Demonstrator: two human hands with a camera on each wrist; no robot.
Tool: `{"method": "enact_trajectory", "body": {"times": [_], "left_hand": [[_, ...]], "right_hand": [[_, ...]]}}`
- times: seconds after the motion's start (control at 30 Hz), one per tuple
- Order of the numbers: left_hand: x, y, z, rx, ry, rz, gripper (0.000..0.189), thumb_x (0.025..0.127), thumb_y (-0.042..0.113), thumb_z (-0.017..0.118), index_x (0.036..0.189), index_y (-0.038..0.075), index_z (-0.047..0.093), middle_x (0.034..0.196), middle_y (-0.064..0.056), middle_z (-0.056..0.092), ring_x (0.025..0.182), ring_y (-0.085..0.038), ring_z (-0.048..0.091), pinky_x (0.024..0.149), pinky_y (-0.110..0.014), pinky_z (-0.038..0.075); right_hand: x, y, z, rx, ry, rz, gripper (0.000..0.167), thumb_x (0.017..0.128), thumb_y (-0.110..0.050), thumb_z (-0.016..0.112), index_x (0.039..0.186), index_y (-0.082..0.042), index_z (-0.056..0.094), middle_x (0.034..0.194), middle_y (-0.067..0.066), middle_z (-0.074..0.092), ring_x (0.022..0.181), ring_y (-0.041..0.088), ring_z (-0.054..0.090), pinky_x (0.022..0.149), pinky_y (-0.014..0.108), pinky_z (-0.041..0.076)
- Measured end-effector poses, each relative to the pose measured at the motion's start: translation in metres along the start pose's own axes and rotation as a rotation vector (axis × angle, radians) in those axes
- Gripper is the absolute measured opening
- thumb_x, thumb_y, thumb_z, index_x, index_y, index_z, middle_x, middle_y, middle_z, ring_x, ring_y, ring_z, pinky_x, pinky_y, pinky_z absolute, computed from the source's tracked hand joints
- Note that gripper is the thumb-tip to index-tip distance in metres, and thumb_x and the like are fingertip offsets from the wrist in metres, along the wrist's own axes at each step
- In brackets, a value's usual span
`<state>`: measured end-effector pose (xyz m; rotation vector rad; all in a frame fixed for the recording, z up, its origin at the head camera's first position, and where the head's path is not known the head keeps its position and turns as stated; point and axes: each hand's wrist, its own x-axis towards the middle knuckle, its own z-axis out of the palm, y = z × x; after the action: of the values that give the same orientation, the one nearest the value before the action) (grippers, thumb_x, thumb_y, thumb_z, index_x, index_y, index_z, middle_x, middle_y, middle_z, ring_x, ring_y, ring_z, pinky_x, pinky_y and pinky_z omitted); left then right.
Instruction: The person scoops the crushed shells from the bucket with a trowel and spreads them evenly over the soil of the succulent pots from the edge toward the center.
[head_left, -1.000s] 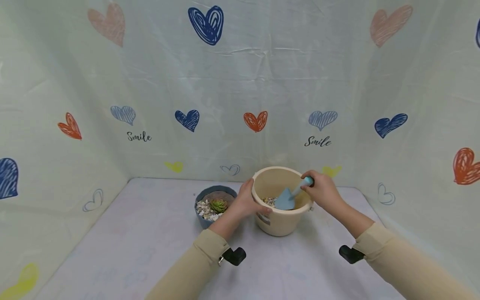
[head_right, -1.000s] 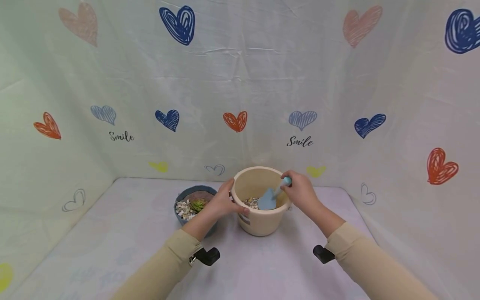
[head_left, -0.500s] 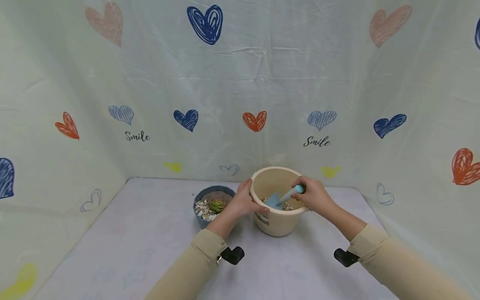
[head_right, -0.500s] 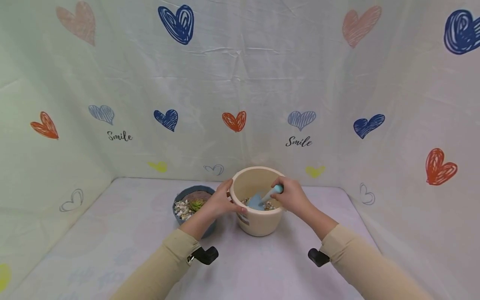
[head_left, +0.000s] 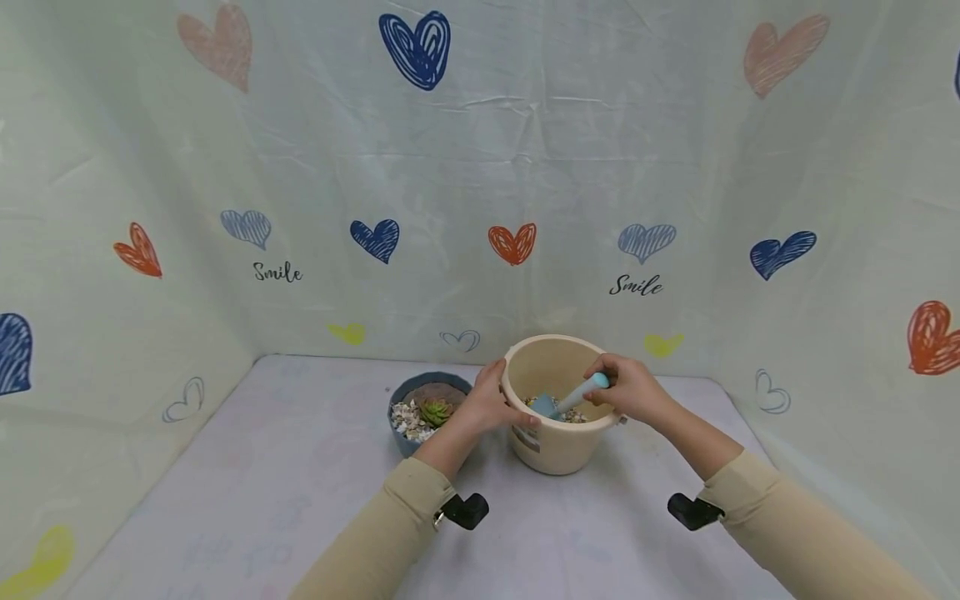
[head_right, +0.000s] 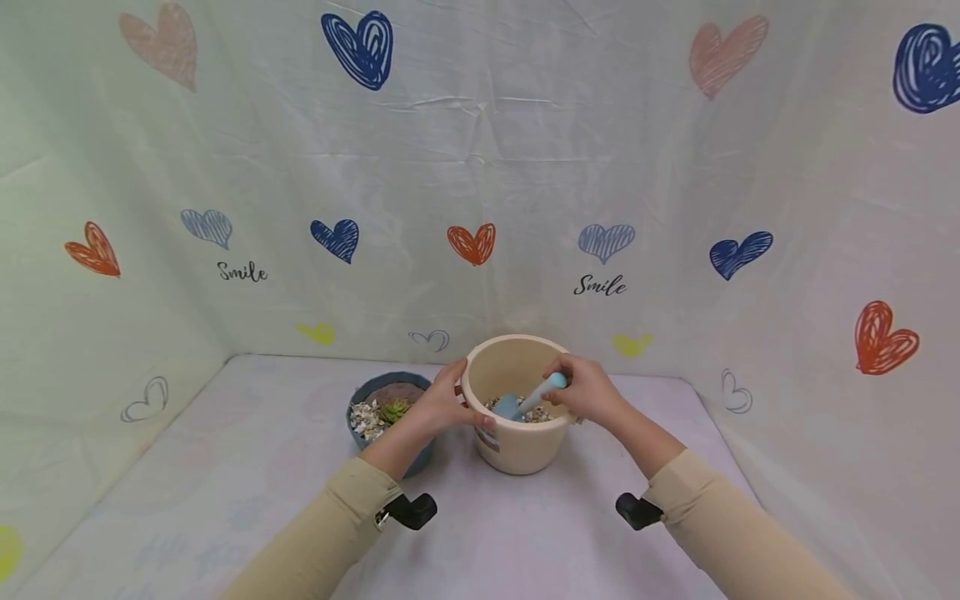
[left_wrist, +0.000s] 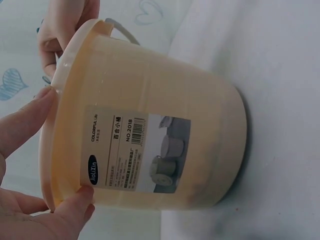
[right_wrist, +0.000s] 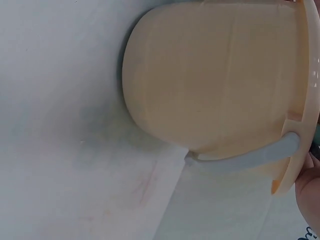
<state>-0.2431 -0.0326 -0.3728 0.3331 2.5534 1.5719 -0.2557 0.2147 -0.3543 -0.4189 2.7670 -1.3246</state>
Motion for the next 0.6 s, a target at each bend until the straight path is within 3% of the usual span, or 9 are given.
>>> {"method": "enact_trajectory", "body": {"times": [0.17, 0.6], "left_hand": [[0.0002, -0.0004, 0.0005, 0.005, 0.004, -0.017, 0.11, 0.067, 0.011, 0.091, 0.154, 0.002, 0.024, 0.155, -0.021, 0.022, 0.14, -0.04, 0.026, 0.111, -0.052, 0.029], [-0.0011, 0.0026, -0.0017, -0.042, 0.0, -0.028, 0.109, 0.066, 0.005, 0.091, 0.153, -0.001, 0.025, 0.155, -0.022, 0.021, 0.14, -0.041, 0.026, 0.111, -0.051, 0.029]], "right_hand": [[0.0001, -0.0016, -0.0018, 0.056, 0.007, 0.024, 0.027, 0.085, 0.001, 0.072, 0.107, 0.009, 0.059, 0.095, 0.017, 0.069, 0.078, 0.023, 0.069, 0.071, 0.043, 0.058], [-0.0072, -0.0013, -0.0101, 0.158, 0.106, 0.1, 0.034, 0.088, 0.0, 0.069, 0.116, 0.014, 0.056, 0.094, 0.018, 0.07, 0.075, 0.02, 0.07, 0.07, 0.031, 0.058]]}}
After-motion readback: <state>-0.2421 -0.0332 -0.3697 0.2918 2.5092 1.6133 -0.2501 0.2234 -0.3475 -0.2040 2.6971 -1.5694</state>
